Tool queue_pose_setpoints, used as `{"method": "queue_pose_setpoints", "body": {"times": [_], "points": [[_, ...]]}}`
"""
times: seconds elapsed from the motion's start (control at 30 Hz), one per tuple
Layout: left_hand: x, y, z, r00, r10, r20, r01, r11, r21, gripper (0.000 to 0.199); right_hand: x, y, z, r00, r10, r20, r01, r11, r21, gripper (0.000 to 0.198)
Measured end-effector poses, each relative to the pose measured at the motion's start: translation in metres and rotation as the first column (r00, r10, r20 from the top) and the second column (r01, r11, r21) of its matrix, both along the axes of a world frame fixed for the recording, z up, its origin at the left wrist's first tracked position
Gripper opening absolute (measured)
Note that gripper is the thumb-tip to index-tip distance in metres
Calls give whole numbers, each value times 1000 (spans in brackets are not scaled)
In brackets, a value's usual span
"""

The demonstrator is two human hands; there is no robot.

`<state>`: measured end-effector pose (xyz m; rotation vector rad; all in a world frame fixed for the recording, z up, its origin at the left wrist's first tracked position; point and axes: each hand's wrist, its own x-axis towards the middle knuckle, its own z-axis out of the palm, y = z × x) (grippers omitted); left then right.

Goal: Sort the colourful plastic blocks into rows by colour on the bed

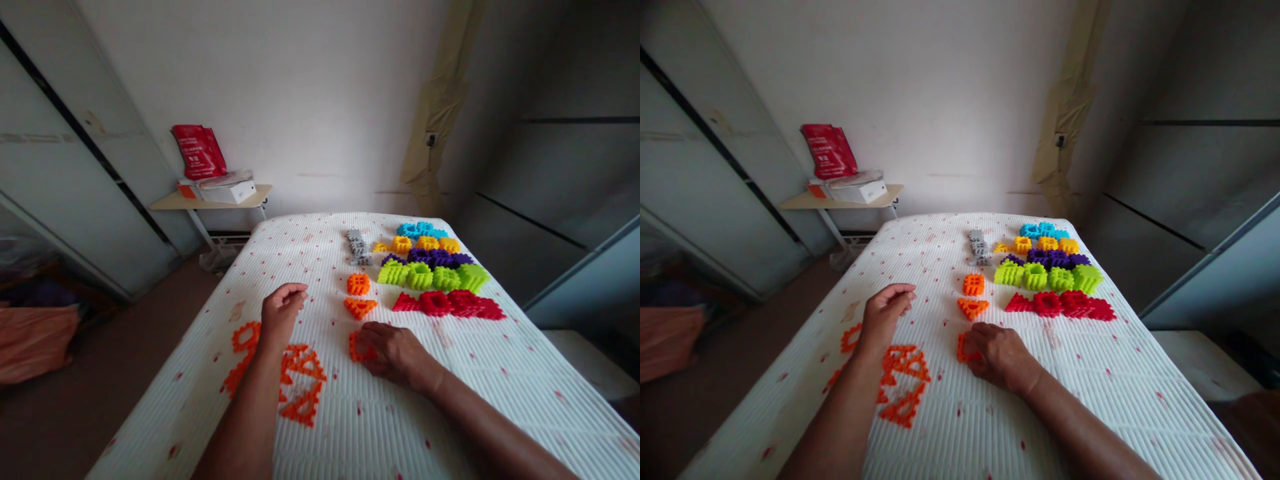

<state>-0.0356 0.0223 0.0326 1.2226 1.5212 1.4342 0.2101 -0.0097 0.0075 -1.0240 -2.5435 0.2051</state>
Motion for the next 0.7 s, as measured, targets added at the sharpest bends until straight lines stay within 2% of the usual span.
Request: {"method": "queue_pose_setpoints", "body": {"times": [0.1, 0.17, 0.23, 0.37, 0.5, 0.7], "points": [[-33, -12, 17, 970, 111, -218, -106, 994, 33, 27, 2, -1, 3, 999, -3, -37, 4, 1000, 23, 29], [-64, -22, 21, 895, 174, -411, -175, 984, 36, 26, 3, -2, 5, 995, -6, -95, 11, 998, 57, 25], [-95, -33, 16, 811, 148, -566, -207, 978, -41, 27, 4, -1, 6, 988, -9, -157, 27, 993, 112, 21], [-134, -49, -9, 700, -41, -713, -240, 927, -289, 36, 4, -1, 6, 970, 16, -242, 38, 975, 218, 19], [-136, -55, -28, 668, -48, -743, -288, 904, -317, 37, 3, -2, 5, 964, 42, -263, 27, 967, 255, 18], [-122, -49, -29, 720, -62, -692, -264, 896, -356, 22, 2, -4, 8, 972, 53, -227, 8, 966, 260, 18]]}}
